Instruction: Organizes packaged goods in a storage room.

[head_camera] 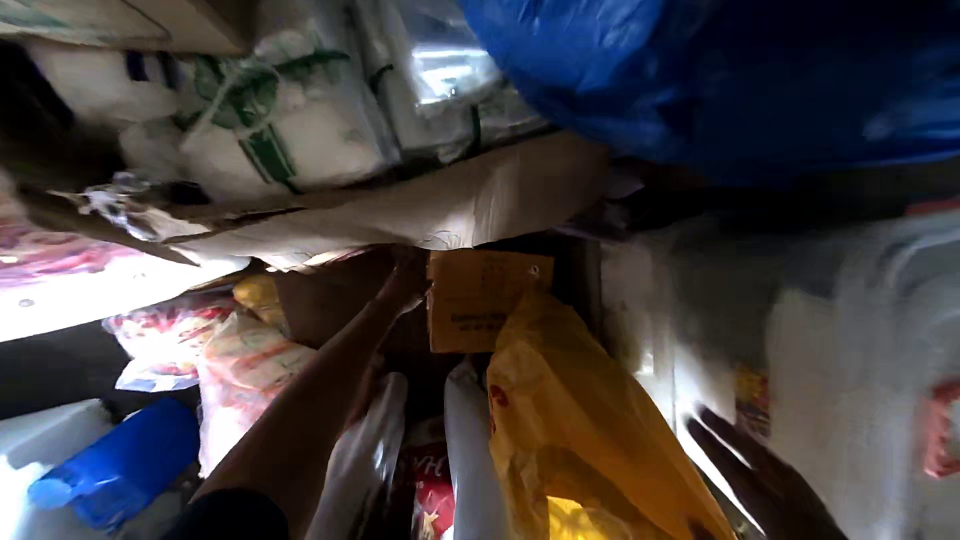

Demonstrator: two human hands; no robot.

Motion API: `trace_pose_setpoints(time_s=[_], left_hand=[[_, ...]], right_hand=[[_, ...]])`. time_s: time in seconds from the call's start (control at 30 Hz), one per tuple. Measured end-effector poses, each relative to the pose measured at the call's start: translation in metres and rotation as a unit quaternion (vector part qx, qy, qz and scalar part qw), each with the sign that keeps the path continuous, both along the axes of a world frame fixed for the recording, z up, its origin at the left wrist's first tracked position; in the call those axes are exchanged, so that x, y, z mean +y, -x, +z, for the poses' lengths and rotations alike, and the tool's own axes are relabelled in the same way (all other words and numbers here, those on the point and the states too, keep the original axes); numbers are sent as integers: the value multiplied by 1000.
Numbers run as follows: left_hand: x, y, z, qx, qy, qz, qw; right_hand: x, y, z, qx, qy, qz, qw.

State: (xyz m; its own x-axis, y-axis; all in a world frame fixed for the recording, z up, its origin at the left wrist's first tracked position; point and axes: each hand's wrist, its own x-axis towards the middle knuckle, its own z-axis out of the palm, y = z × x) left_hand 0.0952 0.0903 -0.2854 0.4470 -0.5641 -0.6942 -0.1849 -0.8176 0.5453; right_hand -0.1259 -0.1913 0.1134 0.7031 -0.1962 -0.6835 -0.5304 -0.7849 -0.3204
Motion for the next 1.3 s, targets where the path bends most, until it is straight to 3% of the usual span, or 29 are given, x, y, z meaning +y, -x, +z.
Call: trace_pose_setpoints(time_s=[0.07, 0.13, 0.2, 0.23, 0.3, 0.37, 0.47, 0.5, 0.53, 0.57, 0.6, 0.67, 0.7, 0.77, 0.8, 0.87, 0.93, 1.07, 1.17, 1.23, 1.3], left_hand=[[-15, -1, -29, -11, -3, 23, 1000], [-31, -4, -52, -10, -11, 48, 999], [-48, -9, -56, 20, -45, 51, 998], [-55, -11, -58, 30, -56, 45, 997], [-61, -9, -80, 46, -56, 32, 997], [-64, -8, -109, 48, -46, 18, 998], [-61, 2, -160, 57, -16, 38, 998], [-57, 9, -179, 53, -4, 62, 997], [-55, 12, -187, 46, 1, 86, 995], [-56, 11, -183, 49, -2, 103, 994], [-58, 6, -168, 60, -15, 108, 992], [-58, -1, -142, 51, -40, 84, 994], [-52, 1, -140, 37, -47, 58, 997], [-16, 17, -139, 38, -53, 63, 996], [11, 30, -133, 58, -63, 99, 991], [74, 69, -117, 103, -103, 181, 973], [135, 125, -104, 110, -139, 253, 951], [194, 202, -83, 103, -155, 405, 895], [190, 196, -87, 105, -198, 389, 893], [177, 162, -84, 139, -253, 326, 900], [154, 119, -71, 117, -236, 278, 924]], right_hand=[[15, -78, -86, -50, -25, 6, 998], [5, -134, -204, 70, -55, -56, 994], [-23, -141, -331, 148, -44, -175, 972], [-35, -130, -381, 138, -26, -248, 959], [-44, -105, -446, 113, 13, -352, 929], [-44, -96, -468, 96, -7, -442, 892], [-32, -74, -488, -19, -11, -462, 886], [-27, -85, -484, -2, -1, -478, 879], [-29, -111, -470, 94, -26, -504, 858], [-35, -125, -472, 147, -38, -506, 849], [-44, -121, -490, 134, -44, -475, 868], [-64, -81, -552, 2, -35, -336, 941], [-63, -75, -564, -14, -18, -277, 961], [-32, -96, -546, 13, 60, -185, 981], [-6, -112, -530, 27, 69, -181, 981], [61, -143, -500, 53, -5, -247, 967], [127, -158, -506, 54, -76, -276, 957], [239, -179, -509, 53, -26, -116, 992], [231, -187, -508, 64, -60, -61, 994], [201, -188, -500, 46, -95, -102, 989], [179, -165, -492, 20, 7, -146, 989]])
